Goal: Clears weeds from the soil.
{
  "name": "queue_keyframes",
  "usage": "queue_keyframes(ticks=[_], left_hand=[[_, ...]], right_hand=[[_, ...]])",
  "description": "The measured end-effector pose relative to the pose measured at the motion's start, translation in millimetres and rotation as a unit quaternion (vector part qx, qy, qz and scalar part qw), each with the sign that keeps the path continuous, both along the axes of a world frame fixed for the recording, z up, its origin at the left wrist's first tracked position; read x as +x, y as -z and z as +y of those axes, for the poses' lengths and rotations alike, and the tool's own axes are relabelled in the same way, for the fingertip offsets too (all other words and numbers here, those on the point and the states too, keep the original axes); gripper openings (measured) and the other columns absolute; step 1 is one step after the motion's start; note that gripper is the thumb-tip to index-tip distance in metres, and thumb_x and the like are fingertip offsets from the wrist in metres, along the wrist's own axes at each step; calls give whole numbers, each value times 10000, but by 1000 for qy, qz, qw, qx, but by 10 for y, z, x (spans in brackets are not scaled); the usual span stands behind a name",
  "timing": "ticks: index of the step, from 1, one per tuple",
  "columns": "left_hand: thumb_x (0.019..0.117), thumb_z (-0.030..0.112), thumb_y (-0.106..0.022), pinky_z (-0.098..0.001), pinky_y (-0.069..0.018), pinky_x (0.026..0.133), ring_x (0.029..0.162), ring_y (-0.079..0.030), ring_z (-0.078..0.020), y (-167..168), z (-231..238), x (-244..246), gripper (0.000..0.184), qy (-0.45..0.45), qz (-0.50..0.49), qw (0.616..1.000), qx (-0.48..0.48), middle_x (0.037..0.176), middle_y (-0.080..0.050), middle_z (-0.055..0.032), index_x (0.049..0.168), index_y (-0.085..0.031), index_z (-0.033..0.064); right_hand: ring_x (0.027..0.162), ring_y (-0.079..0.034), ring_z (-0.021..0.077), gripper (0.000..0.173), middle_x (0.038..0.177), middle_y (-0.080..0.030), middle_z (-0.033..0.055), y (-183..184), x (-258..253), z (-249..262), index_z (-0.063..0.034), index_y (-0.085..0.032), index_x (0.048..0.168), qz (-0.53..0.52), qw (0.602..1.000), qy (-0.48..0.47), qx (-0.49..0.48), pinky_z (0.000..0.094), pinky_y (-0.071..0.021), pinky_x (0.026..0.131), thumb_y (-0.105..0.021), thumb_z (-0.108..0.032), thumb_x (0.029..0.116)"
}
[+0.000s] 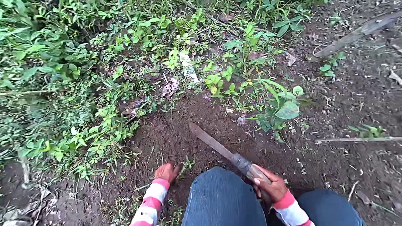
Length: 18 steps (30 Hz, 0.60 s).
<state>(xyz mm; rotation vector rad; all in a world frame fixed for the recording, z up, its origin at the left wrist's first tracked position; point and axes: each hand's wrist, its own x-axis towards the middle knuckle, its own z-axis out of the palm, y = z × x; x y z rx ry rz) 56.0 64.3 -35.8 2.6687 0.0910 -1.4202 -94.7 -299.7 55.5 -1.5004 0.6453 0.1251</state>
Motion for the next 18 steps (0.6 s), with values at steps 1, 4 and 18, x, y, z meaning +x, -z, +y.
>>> queue_keyframes(ticks=[1,4,18], left_hand=[[1066,426,-502,-676,-479,1009,1228,-639,-480,-48,-8,-29,494,17,9,1000,-1,1263,-687,-284,1341,-656,46],[1019,240,-557,-647,-501,989,1118,-692,-445,-270,-191,88,384,-36,-110,981,-158,1145,-716,-300,1249,-690,-37],[1023,142,-573,-648,-527,910,1192,-652,-445,-685,-2771,1385,365,410,-202,862,-220,1403,-640,-179,1377,-657,118]], right_hand=[[511,-649,113,633,749,-733,44,-45,-214,-139,89,-574,1351,17,998,42,39,285,-577,480,-735,-125,778],[487,-641,119,586,661,-703,17,-294,-802,-461,62,-526,1378,48,986,128,92,278,-564,470,-661,-113,835],[453,-603,127,457,650,-646,44,-260,-687,-472,7,-472,1398,79,950,251,168,279,-510,384,-514,-189,987]])
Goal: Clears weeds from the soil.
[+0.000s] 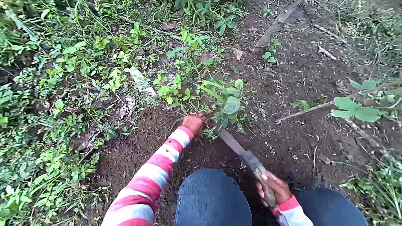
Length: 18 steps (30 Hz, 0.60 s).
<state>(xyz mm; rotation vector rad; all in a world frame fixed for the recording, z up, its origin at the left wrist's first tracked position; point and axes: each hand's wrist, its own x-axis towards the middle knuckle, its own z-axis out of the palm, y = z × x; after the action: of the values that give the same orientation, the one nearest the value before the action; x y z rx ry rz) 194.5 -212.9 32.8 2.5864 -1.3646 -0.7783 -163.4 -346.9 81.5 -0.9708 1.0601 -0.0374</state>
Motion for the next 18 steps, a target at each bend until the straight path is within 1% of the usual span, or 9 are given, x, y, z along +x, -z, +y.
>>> queue_keyframes(ticks=[2,3,4,6,9,11,14,16,18], left_hand=[[971,53,-637,-679,-551,831,1206,-622,-512,87,-262,47,639,-30,-32,998,34,1595,-481,-139,1545,-507,303],[949,31,-668,-716,-539,806,1215,-587,-570,103,-404,103,786,-65,-30,996,62,1647,-390,-171,1597,-399,385],[920,26,-700,-753,-522,802,1219,-560,-613,117,-503,160,873,-102,-26,991,82,1663,-337,-210,1614,-342,416],[884,63,-766,-785,-497,844,1256,-518,-642,179,-589,149,887,-142,-19,984,102,1637,-326,-291,1627,-347,301],[860,129,-816,-725,-473,987,1363,-467,-580,107,-640,84,921,-145,11,979,144,1532,-415,-371,1613,-294,41],[892,139,-782,-688,-478,1025,1315,-538,-539,74,-558,91,828,-130,61,978,150,1437,-508,-372,1553,-318,-43],[968,83,-675,-692,-498,989,1174,-646,-507,357,-324,156,545,-86,92,988,85,1274,-647,-329,1469,-488,-18],[990,74,-614,-715,-502,950,1129,-668,-510,531,-165,174,510,-88,77,992,46,1215,-686,-304,1491,-520,85],[1016,142,-576,-713,-493,935,1135,-669,-499,475,-116,109,500,-141,60,987,45,1223,-695,-282,1513,-526,177]], right_hand=[[440,-572,149,392,636,-611,73,140,544,-32,20,-489,1406,25,1000,-4,13,297,-482,374,-501,-147,1051],[442,-573,156,389,630,-607,80,188,729,-56,27,-491,1412,22,1000,-7,11,301,-485,381,-510,-126,1054],[447,-577,158,405,632,-610,82,235,815,-62,35,-486,1420,14,1000,-14,7,300,-492,389,-523,-114,1045],[465,-593,156,456,650,-629,83,325,722,-18,49,-471,1429,-2,1000,-24,0,295,-508,410,-557,-115,1013],[500,-618,146,496,669,-650,77,278,508,54,80,-464,1422,-23,999,-13,-21,289,-550,479,-597,-84,973],[501,-629,141,501,660,-657,70,200,316,73,95,-477,1392,-30,999,9,-21,284,-562,486,-607,-82,942],[486,-630,140,483,656,-669,65,102,-19,-38,70,-535,1332,-18,999,21,-16,281,-547,449,-633,-134,905],[448,-619,145,451,641,-660,75,71,-220,-128,48,-544,1301,-11,999,31,21,285,-519,382,-617,-172,914],[436,-616,149,449,626,-655,75,-12,-386,-163,31,-554,1281,-2,999,37,28,291,-512,368,-630,-184,894]])
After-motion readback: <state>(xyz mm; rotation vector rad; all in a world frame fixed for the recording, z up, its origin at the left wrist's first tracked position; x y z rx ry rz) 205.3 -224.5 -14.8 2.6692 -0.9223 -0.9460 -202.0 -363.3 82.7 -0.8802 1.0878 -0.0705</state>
